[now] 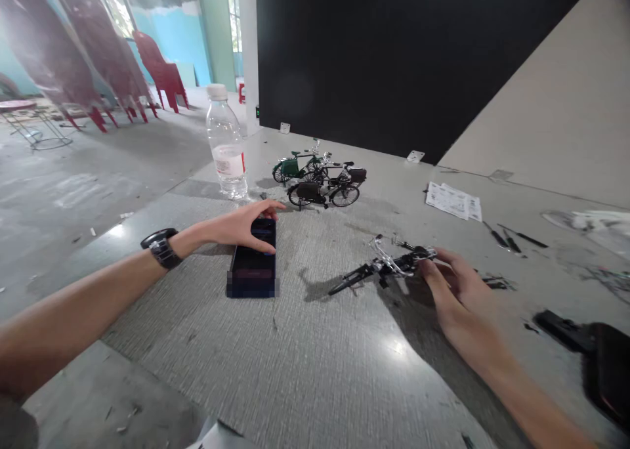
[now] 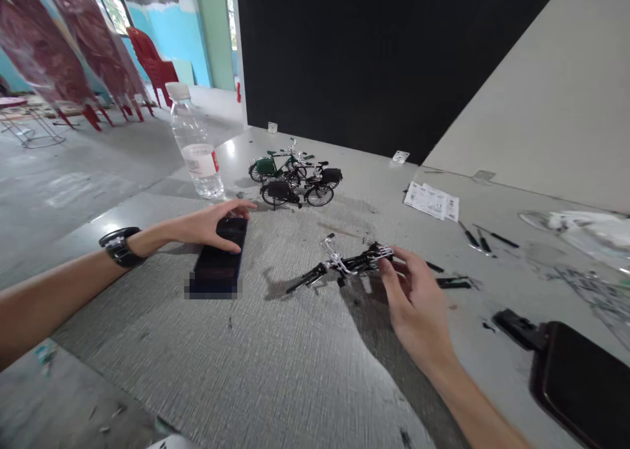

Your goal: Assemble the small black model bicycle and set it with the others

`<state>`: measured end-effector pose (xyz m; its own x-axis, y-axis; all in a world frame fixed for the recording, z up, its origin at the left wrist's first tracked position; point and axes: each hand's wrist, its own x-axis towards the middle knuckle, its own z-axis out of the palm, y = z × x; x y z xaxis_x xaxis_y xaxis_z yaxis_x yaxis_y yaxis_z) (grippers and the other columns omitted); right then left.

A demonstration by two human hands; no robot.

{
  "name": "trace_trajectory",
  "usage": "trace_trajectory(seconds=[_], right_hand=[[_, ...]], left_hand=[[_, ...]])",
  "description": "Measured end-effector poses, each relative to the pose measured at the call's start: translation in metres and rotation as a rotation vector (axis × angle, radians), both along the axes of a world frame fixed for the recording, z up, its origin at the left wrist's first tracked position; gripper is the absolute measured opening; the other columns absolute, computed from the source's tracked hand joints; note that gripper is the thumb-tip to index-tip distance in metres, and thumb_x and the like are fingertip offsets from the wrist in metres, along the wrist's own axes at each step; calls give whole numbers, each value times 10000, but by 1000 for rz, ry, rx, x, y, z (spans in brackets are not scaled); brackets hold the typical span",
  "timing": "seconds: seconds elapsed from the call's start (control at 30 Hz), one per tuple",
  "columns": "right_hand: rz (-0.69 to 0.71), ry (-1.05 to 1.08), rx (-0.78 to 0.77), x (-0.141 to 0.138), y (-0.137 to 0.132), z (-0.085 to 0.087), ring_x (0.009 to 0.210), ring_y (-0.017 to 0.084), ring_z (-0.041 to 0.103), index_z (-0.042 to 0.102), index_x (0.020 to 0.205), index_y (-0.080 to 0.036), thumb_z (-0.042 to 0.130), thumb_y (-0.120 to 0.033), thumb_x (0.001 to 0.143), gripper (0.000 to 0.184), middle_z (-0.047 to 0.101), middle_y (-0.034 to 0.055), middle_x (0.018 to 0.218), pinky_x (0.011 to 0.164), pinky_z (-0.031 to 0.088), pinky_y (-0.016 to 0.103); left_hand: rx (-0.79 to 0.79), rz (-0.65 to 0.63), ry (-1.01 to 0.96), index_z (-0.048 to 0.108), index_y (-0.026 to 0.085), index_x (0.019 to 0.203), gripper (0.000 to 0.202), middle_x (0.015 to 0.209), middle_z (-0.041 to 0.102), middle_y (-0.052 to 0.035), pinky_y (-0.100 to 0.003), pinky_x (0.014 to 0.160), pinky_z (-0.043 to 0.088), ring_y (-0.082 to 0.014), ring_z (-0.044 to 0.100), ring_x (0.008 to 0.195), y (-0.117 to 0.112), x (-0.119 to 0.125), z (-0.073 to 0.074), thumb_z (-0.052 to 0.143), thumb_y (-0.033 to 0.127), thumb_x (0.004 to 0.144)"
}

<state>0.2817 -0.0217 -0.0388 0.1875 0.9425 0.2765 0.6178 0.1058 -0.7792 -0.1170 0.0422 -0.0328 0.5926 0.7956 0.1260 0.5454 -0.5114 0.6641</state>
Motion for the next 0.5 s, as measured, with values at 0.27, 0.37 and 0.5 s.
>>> trace_trajectory(seconds=[0.27,0.37,0.5], right_hand=[[-7,-10,3,2,2,-2,987,308,700,634,1141,-242,575,-651,868,495,711,110,1113,840,576,444],[28,-28,58,4,1,-4,982,282,696,642,1142,-234,564,-648,886,493,710,106,1117,848,570,427],[64,-72,119,0,-6,-1,945,266,694,646,1136,-239,564,-638,905,469,714,89,1051,846,551,422]], left_hand=[[158,113,-88,546,224,1361,504,1317,624,-134,-438,982,498,-265,609,1172,-5,8,8,605,486,934],[290,115,-152,611,201,1268,411,1295,654,-116,-458,1050,464,-250,604,1199,-26,30,21,576,473,961],[175,-22,-164,584,192,1337,542,1376,632,-127,-440,1059,478,-257,595,1255,-70,76,35,625,541,924]])
